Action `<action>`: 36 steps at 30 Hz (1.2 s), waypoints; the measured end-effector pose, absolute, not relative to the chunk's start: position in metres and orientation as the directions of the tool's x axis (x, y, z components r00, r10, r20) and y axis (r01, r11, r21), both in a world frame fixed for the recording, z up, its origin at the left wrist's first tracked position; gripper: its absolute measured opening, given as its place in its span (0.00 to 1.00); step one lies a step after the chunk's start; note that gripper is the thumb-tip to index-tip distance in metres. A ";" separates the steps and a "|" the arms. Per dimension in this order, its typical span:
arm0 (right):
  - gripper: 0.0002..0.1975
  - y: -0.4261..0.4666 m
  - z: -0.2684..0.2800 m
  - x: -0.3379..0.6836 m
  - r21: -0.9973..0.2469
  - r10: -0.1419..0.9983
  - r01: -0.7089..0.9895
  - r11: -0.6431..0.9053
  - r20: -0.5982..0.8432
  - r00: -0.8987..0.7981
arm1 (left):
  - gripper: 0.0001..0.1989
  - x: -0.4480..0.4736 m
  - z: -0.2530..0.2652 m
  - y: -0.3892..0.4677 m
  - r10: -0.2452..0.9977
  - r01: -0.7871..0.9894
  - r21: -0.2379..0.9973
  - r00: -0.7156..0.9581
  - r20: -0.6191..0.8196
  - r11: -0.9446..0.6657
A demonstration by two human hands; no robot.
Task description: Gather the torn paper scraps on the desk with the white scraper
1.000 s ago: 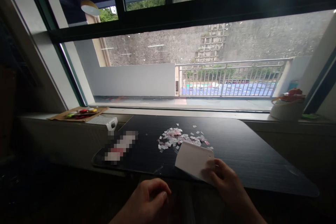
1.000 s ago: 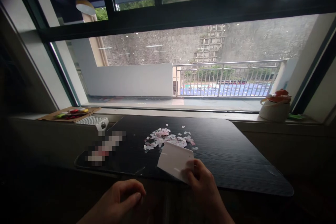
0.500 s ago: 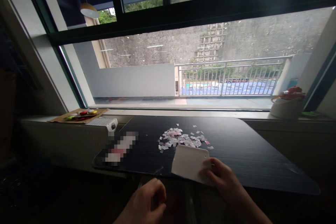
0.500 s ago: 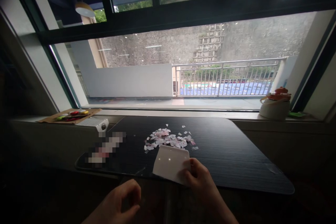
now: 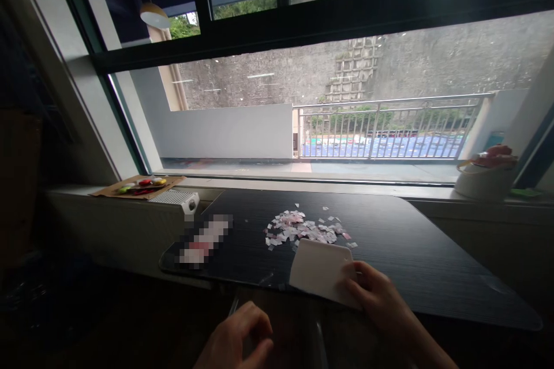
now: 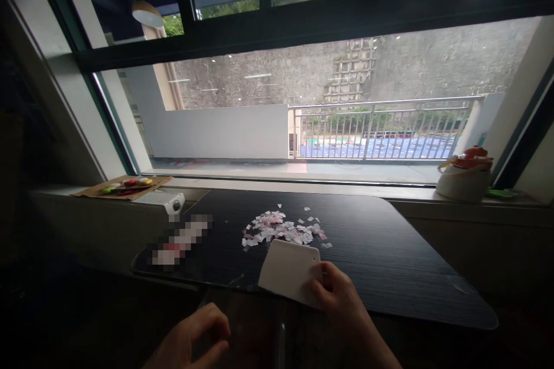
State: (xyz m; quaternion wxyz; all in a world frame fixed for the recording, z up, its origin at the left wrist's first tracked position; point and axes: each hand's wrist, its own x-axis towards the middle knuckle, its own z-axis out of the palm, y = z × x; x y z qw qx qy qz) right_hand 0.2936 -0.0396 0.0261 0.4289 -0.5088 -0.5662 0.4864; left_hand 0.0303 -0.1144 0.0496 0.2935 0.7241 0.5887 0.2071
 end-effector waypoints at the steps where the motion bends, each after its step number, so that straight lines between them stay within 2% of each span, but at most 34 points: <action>1: 0.13 -0.040 0.027 0.292 -0.990 0.989 0.140 0.000 -0.020 -0.144 | 0.04 0.030 0.049 -0.114 0.972 0.738 0.660 0.229 -0.046 -0.142; 5: 0.14 -0.040 0.027 0.289 -0.996 0.977 0.082 -0.029 -0.045 -0.207 | 0.08 0.028 0.044 -0.113 0.972 0.760 0.630 0.231 -0.035 -0.158; 9: 0.14 -0.033 0.026 0.287 -0.996 0.986 0.086 0.021 0.006 -0.164 | 0.12 0.030 0.042 -0.112 0.965 0.785 0.589 0.262 -0.031 -0.194; 16: 0.13 -0.031 0.032 0.279 -0.996 0.974 0.091 0.023 0.001 -0.229 | 0.11 0.034 0.044 -0.111 0.959 0.817 0.526 0.283 -0.008 -0.237; 21: 0.14 -0.037 0.034 0.287 -0.993 0.980 0.112 0.047 0.024 -0.198 | 0.06 0.035 0.049 -0.111 0.975 0.846 0.510 0.212 -0.059 -0.153; 24: 0.15 -0.038 0.035 0.301 -0.990 0.991 0.118 0.082 0.068 -0.119 | 0.10 0.036 0.052 -0.111 0.957 0.812 0.541 0.287 -0.042 -0.220; 27: 0.17 -0.035 0.033 0.315 -0.965 0.980 0.222 0.141 0.168 0.109 | 0.13 0.036 0.049 -0.110 0.921 0.785 0.538 0.388 -0.042 -0.306; 30: 0.17 -0.033 0.027 0.317 -0.911 0.949 0.388 0.139 0.235 0.211 | 0.13 0.034 0.039 -0.108 0.917 0.784 0.519 0.399 0.000 -0.341; 32: 0.16 -0.035 0.023 0.311 -0.885 0.940 0.444 0.142 0.261 0.218 | 0.14 0.031 0.029 -0.106 0.925 0.792 0.504 0.379 0.035 -0.344; 36: 0.13 -0.036 0.024 0.294 -0.876 0.959 0.439 0.198 0.266 0.100 | 0.21 0.026 0.011 -0.101 0.904 0.797 0.441 0.416 0.096 -0.413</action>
